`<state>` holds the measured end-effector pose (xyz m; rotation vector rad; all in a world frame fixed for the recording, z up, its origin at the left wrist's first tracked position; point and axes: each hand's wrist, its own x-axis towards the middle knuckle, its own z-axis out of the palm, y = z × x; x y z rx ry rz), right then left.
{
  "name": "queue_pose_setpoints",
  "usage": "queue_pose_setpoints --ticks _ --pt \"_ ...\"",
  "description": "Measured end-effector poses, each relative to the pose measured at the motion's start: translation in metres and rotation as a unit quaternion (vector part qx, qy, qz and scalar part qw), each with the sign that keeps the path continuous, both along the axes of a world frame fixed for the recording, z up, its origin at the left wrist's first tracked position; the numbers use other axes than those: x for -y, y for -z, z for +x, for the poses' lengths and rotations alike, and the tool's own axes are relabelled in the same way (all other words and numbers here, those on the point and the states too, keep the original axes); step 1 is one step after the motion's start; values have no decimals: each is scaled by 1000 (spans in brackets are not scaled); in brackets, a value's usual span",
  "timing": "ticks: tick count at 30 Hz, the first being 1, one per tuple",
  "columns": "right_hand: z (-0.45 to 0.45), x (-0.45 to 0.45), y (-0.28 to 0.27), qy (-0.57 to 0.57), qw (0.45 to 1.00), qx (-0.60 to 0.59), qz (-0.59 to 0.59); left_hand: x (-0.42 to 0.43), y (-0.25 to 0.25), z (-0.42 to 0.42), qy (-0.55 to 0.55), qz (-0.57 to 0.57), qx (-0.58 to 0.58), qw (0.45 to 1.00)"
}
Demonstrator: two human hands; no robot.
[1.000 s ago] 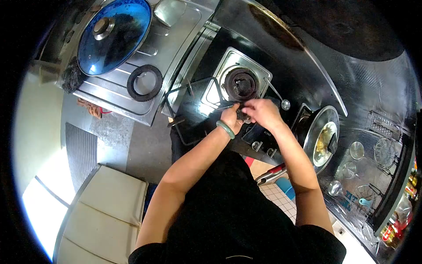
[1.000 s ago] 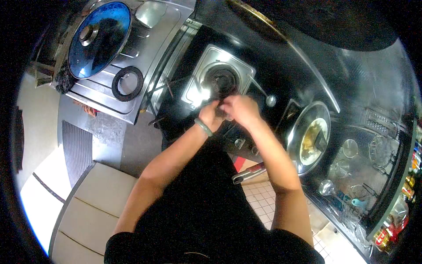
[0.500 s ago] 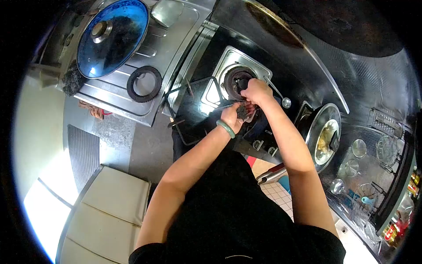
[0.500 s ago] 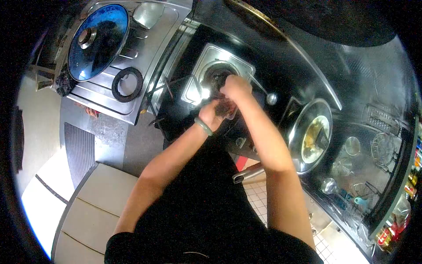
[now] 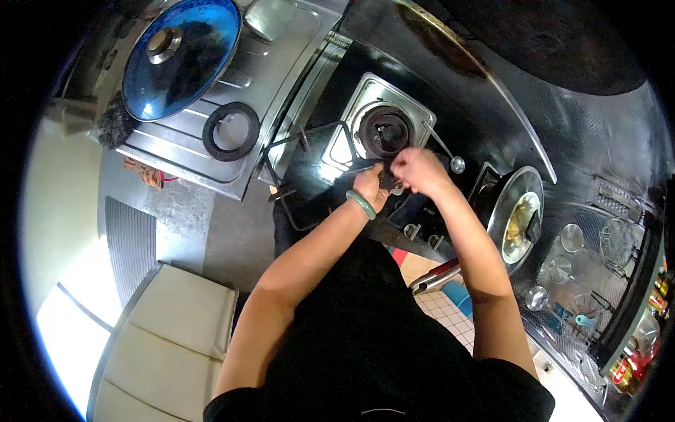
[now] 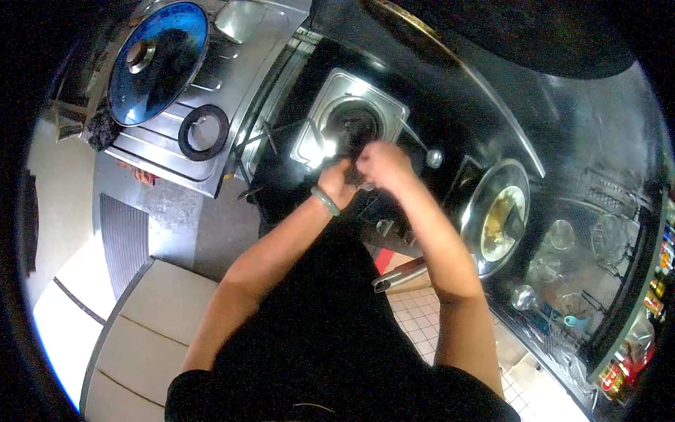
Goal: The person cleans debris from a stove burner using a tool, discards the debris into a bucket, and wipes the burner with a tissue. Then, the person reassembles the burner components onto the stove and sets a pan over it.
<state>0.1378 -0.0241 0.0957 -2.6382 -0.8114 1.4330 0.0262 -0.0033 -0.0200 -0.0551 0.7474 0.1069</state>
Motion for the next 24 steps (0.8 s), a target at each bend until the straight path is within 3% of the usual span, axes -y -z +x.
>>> queue_pose_setpoints --ticks 2,5,6,16,24 --pt "-7 7 -4 -19 1000 2 -4 0 4 -3 29 45 25 998" --pt "11 16 33 73 980 92 158 -4 -12 -2 3 2 8 1000" --pt "11 6 27 99 984 94 112 -6 -13 -1 2 -18 -4 1000" --pt "10 -5 74 69 973 208 74 1 1 -4 -8 -8 19 1000" --pt "12 0 60 105 980 115 126 -2 -9 -3 -14 0 0 1000"
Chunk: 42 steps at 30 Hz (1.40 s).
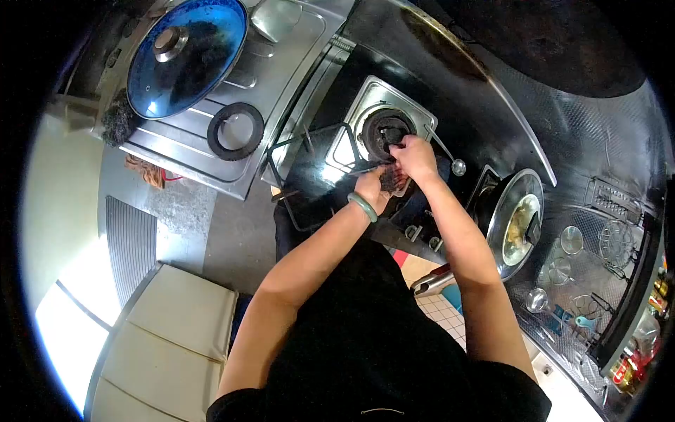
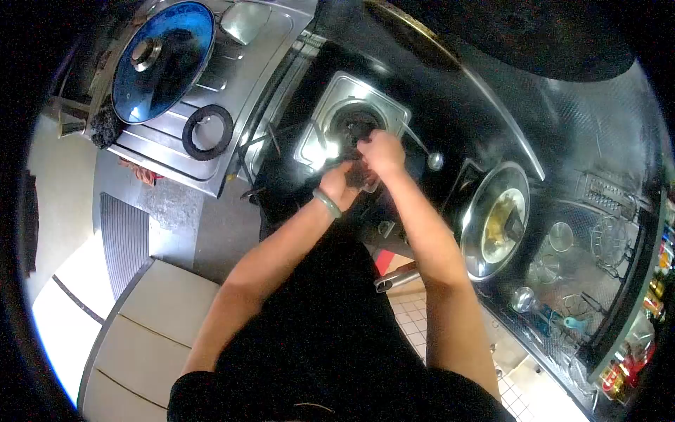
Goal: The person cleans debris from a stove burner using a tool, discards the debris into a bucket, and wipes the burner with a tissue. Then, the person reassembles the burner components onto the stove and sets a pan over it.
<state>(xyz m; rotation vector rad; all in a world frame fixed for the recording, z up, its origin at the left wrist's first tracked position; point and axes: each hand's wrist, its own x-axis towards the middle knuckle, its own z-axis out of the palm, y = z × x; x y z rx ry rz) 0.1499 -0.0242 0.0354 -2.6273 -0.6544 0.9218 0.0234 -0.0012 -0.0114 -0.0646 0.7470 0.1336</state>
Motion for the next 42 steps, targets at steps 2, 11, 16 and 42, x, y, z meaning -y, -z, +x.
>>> queue_pose_setpoints --ticks 2,11,16,42 --pt "-3 6 -16 3 1000 -22 18 1 6 0 0 -12 -5 1000" --pt "7 12 -35 -196 968 158 16 3 11 2 23 2 25 999" --pt "10 -3 -8 -224 947 212 -88 -1 -2 0 12 -9 9 1000" --pt "59 -10 -38 -521 817 238 -73 5 7 1 7 -30 14 999"
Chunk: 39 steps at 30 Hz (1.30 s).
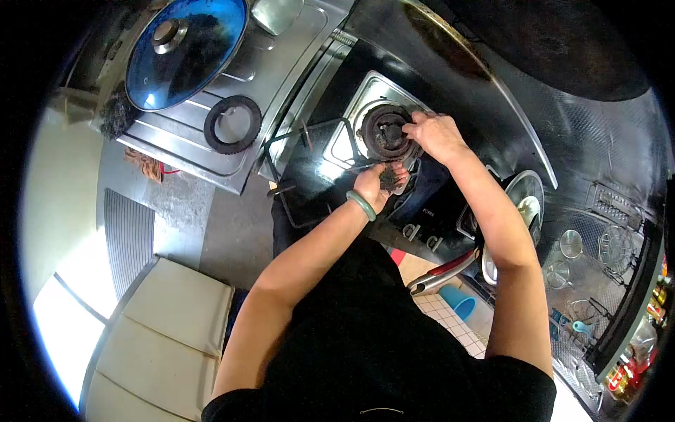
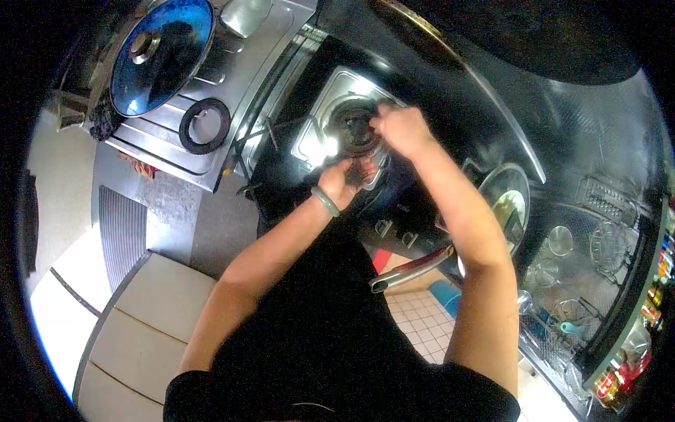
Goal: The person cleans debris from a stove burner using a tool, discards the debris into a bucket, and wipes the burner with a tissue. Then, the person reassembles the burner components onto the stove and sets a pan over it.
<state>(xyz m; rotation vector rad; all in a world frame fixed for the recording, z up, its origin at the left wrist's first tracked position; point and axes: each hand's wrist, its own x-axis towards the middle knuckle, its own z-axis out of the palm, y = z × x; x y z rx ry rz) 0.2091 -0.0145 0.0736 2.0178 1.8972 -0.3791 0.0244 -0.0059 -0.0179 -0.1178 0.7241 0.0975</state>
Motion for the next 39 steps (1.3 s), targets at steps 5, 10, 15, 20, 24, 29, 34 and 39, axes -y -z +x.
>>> queue_pose_setpoints --ticks 5,10,15,20,24,29,34,39 --pt "-1 2 0 3 1000 -23 -19 -1 0 -1 3 13 -4 1000" --pt "-3 9 3 71 993 -89 17 -5 -1 -1 10 15 -12 1000" --pt "-3 10 7 136 985 -57 88 -1 4 1 -5 5 2 1000" --pt "-7 16 9 49 996 -8 68 2 8 2 1 -3 7 1000" --pt "-17 18 10 82 996 0 38 3 8 3 5 8 8 1000" --pt "-14 25 0 153 982 -84 71 2 6 3 -3 8 11 1000" --pt "-8 25 0 185 978 -76 52 2 6 2 -4 0 10 1000" --pt "-25 25 -1 279 944 -177 21 2 4 3 20 18 -10 1000"
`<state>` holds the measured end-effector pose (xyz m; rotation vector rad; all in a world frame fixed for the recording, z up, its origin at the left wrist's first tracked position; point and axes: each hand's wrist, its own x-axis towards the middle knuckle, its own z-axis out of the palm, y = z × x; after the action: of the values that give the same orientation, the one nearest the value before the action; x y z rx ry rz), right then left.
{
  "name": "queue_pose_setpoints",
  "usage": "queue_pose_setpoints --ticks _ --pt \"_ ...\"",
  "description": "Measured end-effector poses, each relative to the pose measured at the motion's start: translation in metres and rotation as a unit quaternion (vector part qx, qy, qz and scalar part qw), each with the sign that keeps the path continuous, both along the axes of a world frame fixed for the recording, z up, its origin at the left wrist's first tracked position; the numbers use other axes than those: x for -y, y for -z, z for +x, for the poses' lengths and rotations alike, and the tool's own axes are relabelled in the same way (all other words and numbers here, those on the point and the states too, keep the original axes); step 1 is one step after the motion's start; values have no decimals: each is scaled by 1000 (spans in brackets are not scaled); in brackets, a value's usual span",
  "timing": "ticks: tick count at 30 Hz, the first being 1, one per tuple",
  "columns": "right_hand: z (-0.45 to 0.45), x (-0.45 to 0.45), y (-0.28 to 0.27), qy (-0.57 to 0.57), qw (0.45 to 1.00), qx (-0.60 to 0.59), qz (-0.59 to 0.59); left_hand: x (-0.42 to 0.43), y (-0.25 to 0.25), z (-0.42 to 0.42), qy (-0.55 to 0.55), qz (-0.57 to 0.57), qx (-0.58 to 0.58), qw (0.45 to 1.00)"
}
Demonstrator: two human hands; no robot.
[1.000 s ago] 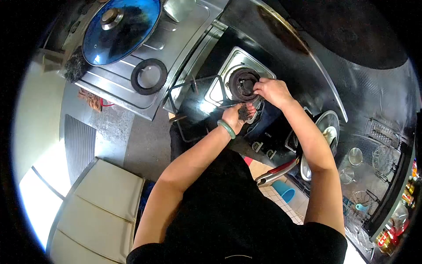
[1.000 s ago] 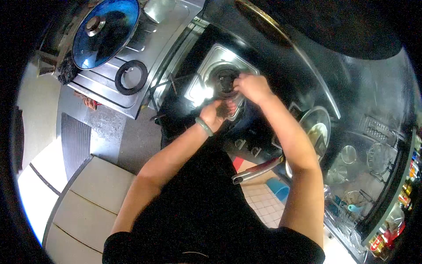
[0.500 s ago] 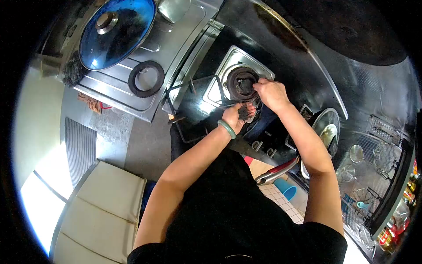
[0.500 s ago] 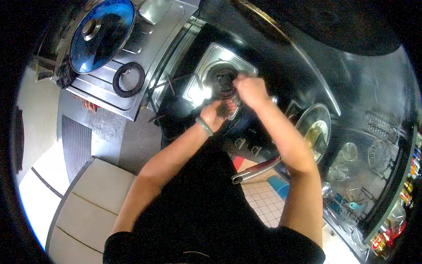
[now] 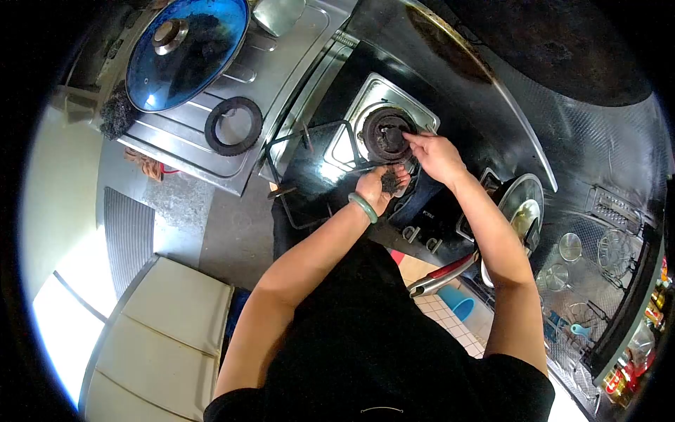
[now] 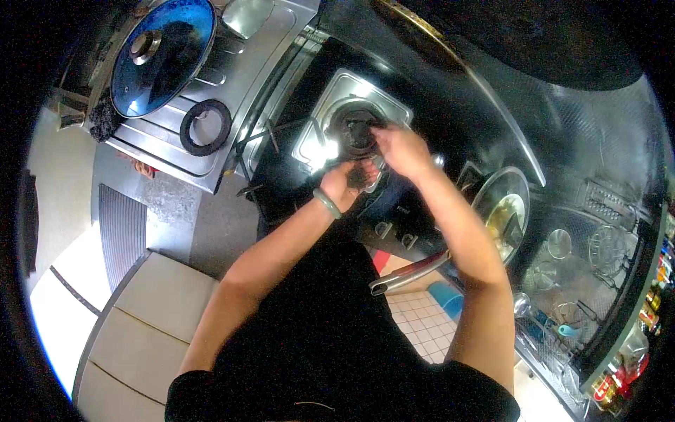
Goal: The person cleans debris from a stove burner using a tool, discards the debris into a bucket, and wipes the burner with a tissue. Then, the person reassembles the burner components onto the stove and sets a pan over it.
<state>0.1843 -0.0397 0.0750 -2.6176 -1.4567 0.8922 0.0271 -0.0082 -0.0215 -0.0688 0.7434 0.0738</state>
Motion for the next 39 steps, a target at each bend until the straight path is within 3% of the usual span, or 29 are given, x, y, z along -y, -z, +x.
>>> queue_pose_setpoints --ticks 4,6,8,12,13,16,19,22,23,25,26,27,30,34,39 --pt "-5 4 11 104 986 -125 -20 2 6 2 -3 -7 6 1000" --pt "-13 1 10 225 944 -239 -33 3 5 3 -10 -10 13 1000" --pt "-21 2 17 362 868 -340 -18 2 1 2 -15 -7 12 1000" --pt "-25 19 60 295 895 -334 -2 1 3 2 -20 11 8 1000" --pt "-32 20 60 309 892 -324 65 0 4 1 -21 15 11 1000" --pt "-39 10 41 412 826 -372 97 -2 -4 0 -27 25 23 999" --pt "-35 17 49 421 822 -363 127 -4 -2 0 27 43 -1 999" --pt "-33 19 37 297 926 -210 102 -5 -12 0 -7 19 4 1000" --pt "-33 19 29 339 901 -253 98 -3 -2 1 -2 21 21 1000" --pt "-24 15 24 171 982 -79 25 -2 -1 4 4 22 10 1000" --pt "-21 12 22 82 997 11 -12 -2 0 4 7 23 4 1000" --pt "-24 3 14 35 994 88 -49 -2 -2 4 6 20 -6 1000" --pt "-18 2 28 -34 987 152 -25 -2 -5 3 -3 29 0 1000" --pt "-12 -4 19 -37 989 144 3 -2 -1 1 -2 6 5 1000" --pt "-15 -9 13 -81 981 140 -106 -2 -3 2 -3 14 1 1000"
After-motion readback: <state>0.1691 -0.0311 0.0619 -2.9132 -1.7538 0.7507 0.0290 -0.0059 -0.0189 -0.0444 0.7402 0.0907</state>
